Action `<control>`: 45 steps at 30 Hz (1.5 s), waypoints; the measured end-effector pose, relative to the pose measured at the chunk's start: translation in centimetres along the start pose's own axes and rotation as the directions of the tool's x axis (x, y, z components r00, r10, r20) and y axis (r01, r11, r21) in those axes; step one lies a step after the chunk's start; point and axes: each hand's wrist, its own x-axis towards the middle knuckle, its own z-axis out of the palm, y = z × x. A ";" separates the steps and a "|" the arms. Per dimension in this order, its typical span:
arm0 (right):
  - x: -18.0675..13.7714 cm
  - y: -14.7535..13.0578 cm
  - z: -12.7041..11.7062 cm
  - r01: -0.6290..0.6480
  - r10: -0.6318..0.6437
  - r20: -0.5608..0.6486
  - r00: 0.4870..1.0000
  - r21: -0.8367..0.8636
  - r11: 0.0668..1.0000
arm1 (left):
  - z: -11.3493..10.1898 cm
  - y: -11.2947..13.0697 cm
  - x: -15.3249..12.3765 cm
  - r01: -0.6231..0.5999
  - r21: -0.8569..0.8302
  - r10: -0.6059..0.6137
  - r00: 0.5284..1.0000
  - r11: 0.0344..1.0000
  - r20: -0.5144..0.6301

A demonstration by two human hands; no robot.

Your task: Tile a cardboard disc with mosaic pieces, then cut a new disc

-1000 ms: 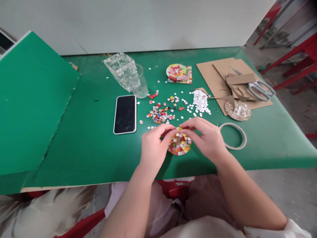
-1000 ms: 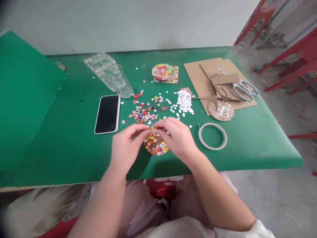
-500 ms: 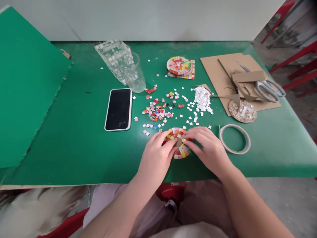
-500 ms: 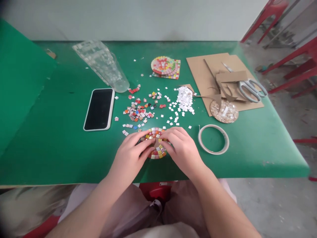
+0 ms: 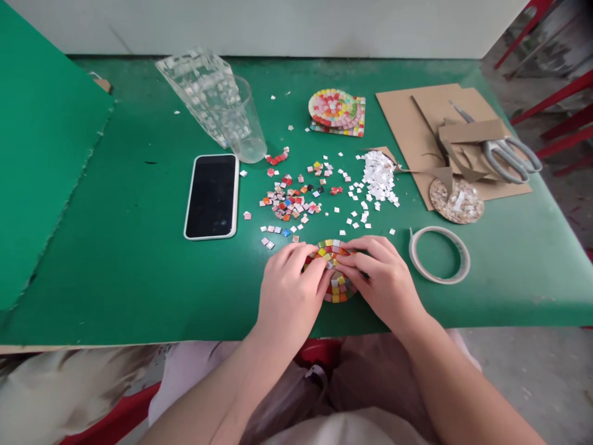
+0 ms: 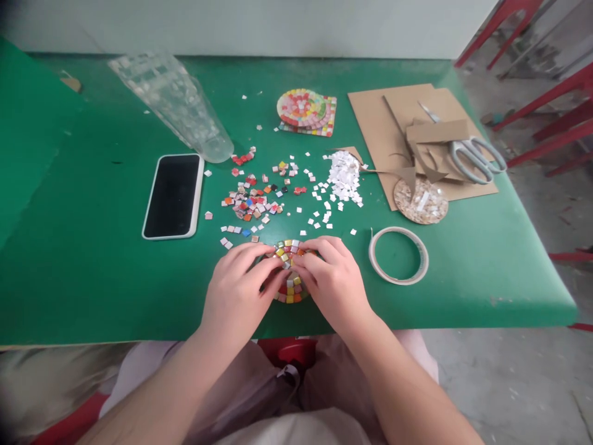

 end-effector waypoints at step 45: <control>0.0 -0.5 0.0 -0.019 0.020 -0.047 0.999 0.023 1.000 | -0.3 2.3 0.6 -0.116 0.370 0.072 0.989 0.922 0.130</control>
